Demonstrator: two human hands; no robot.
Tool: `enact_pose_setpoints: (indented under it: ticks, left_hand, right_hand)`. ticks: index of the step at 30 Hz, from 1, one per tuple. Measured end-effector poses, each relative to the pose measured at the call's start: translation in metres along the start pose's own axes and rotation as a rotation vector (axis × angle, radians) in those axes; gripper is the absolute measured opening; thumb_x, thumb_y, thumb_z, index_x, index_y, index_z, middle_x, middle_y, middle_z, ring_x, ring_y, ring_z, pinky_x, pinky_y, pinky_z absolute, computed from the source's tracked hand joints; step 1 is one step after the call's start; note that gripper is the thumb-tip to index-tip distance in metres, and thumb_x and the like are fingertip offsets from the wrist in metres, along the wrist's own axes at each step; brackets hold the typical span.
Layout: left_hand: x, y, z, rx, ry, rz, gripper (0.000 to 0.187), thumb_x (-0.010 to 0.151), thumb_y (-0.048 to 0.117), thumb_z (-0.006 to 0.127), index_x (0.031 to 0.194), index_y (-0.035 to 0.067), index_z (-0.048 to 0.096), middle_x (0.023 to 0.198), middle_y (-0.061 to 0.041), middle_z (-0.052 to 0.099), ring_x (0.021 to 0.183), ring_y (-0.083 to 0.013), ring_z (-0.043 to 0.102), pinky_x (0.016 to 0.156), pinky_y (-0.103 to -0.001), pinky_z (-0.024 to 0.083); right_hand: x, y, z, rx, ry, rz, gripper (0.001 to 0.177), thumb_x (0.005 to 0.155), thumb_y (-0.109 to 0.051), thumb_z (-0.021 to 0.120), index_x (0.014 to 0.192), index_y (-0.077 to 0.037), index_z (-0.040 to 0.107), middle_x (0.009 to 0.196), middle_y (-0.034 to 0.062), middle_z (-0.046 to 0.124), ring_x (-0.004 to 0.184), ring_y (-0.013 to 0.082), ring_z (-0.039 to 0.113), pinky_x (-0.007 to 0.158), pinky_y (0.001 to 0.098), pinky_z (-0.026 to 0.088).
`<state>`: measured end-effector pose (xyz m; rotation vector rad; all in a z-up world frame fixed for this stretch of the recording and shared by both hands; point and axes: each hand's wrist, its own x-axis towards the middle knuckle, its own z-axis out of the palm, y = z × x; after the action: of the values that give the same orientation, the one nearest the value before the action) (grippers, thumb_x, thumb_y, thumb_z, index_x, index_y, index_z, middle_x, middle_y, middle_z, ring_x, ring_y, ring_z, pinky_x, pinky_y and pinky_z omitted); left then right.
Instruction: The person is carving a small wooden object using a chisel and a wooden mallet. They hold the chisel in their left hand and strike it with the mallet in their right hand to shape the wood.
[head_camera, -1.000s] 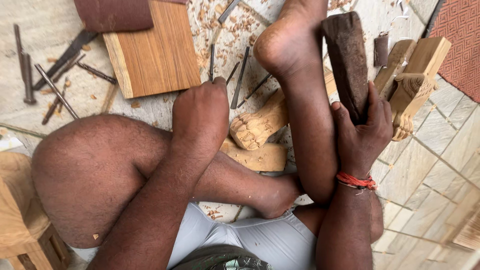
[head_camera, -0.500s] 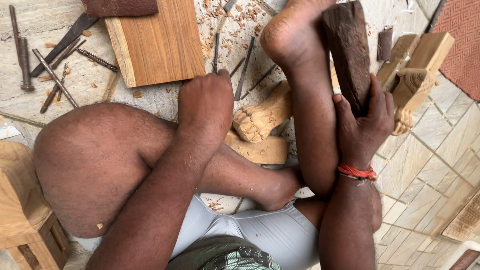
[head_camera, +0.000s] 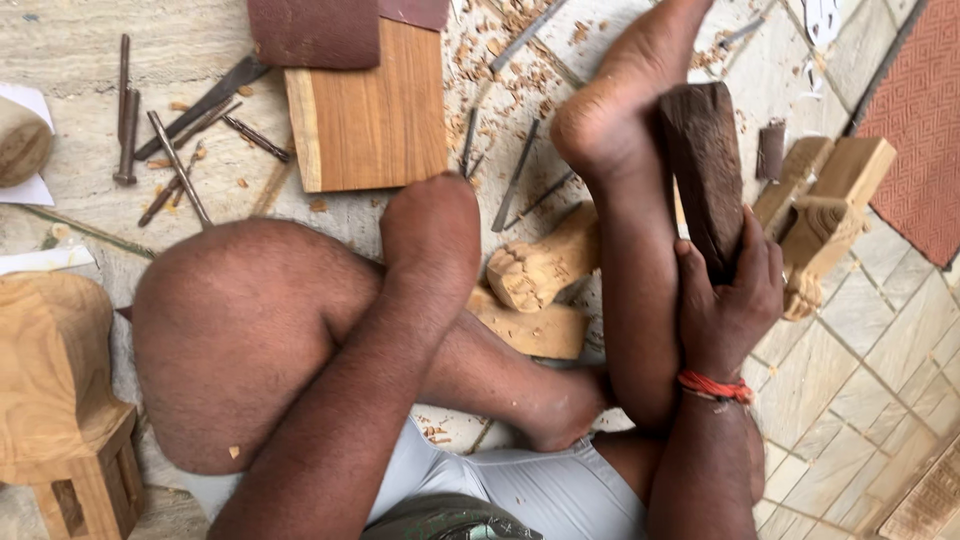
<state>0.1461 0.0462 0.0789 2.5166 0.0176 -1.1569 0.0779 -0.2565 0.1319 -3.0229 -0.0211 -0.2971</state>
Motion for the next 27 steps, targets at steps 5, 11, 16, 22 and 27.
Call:
enact_pose_setpoints:
  ticks: [5, 11, 16, 22, 27]
  left_hand:
    - [0.007, 0.001, -0.002, 0.022, -0.113, -0.013, 0.013, 0.095, 0.017, 0.074, 0.095, 0.004, 0.072, 0.088, -0.014, 0.072, 0.078, -0.0189, 0.074, 0.062, -0.033, 0.065]
    - [0.009, 0.004, -0.001, 0.105, -0.060, 0.017, 0.012, 0.093, 0.022, 0.075, 0.086, 0.013, 0.076, 0.079, -0.005, 0.072, 0.076, -0.0177, 0.072, 0.059, -0.034, 0.060]
    - [0.007, -0.004, 0.000, 0.362, -0.242, 0.090, 0.031, 0.091, 0.041, 0.076, 0.087, 0.011, 0.074, 0.072, -0.001, 0.065, 0.067, -0.0068, 0.063, 0.056, -0.026, 0.050]
    - [0.008, -0.010, 0.003, 0.263, -0.088, 0.017, 0.021, 0.095, 0.030, 0.073, 0.089, 0.009, 0.074, 0.077, -0.008, 0.069, 0.066, -0.0162, 0.067, 0.058, -0.033, 0.057]
    - [0.018, -0.007, 0.008, 0.024, 0.348, 0.138, 0.015, 0.098, 0.010, 0.067, 0.086, 0.007, 0.075, 0.079, -0.013, 0.073, 0.070, -0.0205, 0.072, 0.062, -0.038, 0.062]
  right_hand:
    - [0.004, 0.010, 0.002, -0.026, -0.017, 0.023, 0.062, 0.098, -0.029, 0.090, 0.146, -0.003, 0.060, 0.122, 0.0182, 0.067, 0.110, 0.0343, 0.068, 0.093, 0.0439, 0.055]
    - [0.004, 0.004, 0.002, -0.027, -0.041, 0.038, 0.062, 0.098, -0.030, 0.089, 0.146, -0.004, 0.059, 0.122, 0.0179, 0.066, 0.109, 0.0348, 0.067, 0.093, 0.0447, 0.054]
    - [0.011, -0.001, -0.001, -0.032, -0.053, 0.005, 0.063, 0.099, -0.031, 0.088, 0.147, -0.004, 0.059, 0.121, 0.0177, 0.066, 0.109, 0.0352, 0.067, 0.093, 0.0453, 0.054]
    - [0.010, -0.003, -0.005, -0.044, -0.020, -0.004, 0.063, 0.099, -0.032, 0.088, 0.148, -0.004, 0.059, 0.121, 0.0175, 0.066, 0.108, 0.0357, 0.067, 0.092, 0.0461, 0.053]
    - [0.007, -0.002, 0.000, -0.062, 0.005, -0.007, 0.063, 0.099, -0.033, 0.087, 0.148, -0.005, 0.058, 0.121, 0.0172, 0.066, 0.108, 0.0362, 0.066, 0.092, 0.0467, 0.053]
